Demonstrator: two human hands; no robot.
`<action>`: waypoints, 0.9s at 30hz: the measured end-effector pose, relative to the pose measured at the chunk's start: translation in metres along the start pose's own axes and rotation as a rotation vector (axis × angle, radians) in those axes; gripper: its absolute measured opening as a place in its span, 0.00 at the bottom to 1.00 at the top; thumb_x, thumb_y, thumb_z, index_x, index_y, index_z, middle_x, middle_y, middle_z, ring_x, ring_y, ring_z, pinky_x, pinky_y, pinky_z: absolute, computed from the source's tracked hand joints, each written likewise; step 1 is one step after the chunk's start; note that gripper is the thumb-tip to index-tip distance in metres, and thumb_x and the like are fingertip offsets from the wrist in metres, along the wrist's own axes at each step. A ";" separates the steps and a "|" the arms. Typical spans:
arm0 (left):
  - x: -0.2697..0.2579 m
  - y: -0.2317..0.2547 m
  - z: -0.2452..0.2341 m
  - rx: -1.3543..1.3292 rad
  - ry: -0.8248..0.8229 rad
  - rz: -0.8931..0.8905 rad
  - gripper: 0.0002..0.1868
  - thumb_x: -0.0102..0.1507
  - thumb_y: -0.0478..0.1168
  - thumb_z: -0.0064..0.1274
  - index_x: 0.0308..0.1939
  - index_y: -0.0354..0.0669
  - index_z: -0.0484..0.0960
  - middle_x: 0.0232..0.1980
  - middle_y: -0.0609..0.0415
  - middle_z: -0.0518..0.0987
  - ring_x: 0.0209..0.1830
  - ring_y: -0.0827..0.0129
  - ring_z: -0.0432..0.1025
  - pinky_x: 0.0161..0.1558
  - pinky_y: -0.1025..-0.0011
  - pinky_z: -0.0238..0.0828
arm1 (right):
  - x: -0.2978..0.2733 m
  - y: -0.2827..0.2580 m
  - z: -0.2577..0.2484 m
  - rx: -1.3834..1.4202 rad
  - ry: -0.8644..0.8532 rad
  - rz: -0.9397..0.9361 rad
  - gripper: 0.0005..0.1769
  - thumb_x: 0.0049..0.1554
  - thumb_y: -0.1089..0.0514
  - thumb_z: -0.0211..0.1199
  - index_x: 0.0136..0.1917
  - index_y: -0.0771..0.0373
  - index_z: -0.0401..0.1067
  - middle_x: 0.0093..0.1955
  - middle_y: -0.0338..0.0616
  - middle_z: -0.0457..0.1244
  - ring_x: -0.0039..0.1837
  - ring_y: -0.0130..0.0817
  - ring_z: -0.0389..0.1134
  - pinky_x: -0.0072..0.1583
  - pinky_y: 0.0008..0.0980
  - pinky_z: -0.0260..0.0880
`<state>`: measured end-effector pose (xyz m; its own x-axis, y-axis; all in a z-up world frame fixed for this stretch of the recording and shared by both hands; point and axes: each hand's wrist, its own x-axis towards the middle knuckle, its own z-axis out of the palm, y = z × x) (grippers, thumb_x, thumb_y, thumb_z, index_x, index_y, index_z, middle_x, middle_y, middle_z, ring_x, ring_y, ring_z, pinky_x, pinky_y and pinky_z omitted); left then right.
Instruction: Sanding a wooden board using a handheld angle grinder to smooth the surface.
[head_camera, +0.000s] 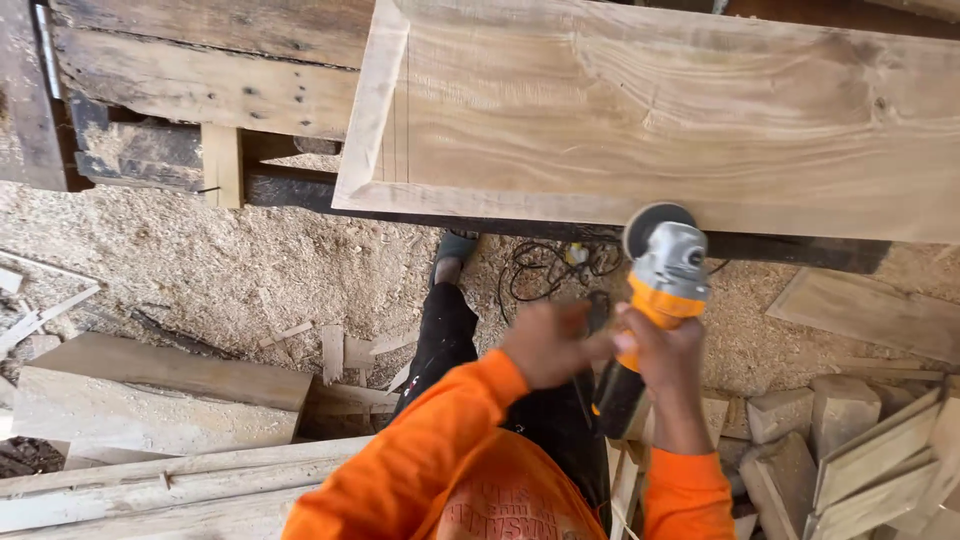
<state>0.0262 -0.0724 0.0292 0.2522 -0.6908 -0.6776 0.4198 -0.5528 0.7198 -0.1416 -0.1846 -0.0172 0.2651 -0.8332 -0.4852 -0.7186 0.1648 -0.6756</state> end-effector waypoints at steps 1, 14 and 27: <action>-0.006 0.012 -0.023 0.153 0.073 -0.007 0.22 0.59 0.62 0.60 0.34 0.49 0.87 0.30 0.51 0.84 0.37 0.54 0.81 0.46 0.61 0.76 | -0.002 -0.008 0.003 0.070 0.019 0.038 0.26 0.47 0.55 0.79 0.54 0.70 0.73 0.45 0.52 0.68 0.53 0.41 0.70 0.56 0.46 0.69; 0.152 0.057 -0.253 0.998 0.382 0.344 0.46 0.65 0.77 0.33 0.60 0.41 0.82 0.56 0.41 0.82 0.53 0.41 0.74 0.50 0.48 0.68 | -0.089 -0.115 0.177 -0.192 -0.411 -0.131 0.14 0.39 0.50 0.73 0.39 0.53 0.75 0.31 0.36 0.69 0.31 0.29 0.66 0.37 0.36 0.67; 0.127 0.090 -0.256 1.039 0.147 0.171 0.45 0.66 0.74 0.25 0.68 0.47 0.76 0.78 0.47 0.61 0.69 0.44 0.63 0.63 0.50 0.57 | -0.045 -0.085 0.089 -0.070 -0.267 -0.068 0.16 0.42 0.56 0.72 0.45 0.57 0.76 0.39 0.40 0.73 0.37 0.29 0.72 0.40 0.30 0.73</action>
<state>0.3188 -0.0907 -0.0308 0.3693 -0.7724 -0.5168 -0.5644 -0.6282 0.5356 -0.0351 -0.1138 0.0123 0.4677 -0.6713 -0.5750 -0.7333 0.0685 -0.6764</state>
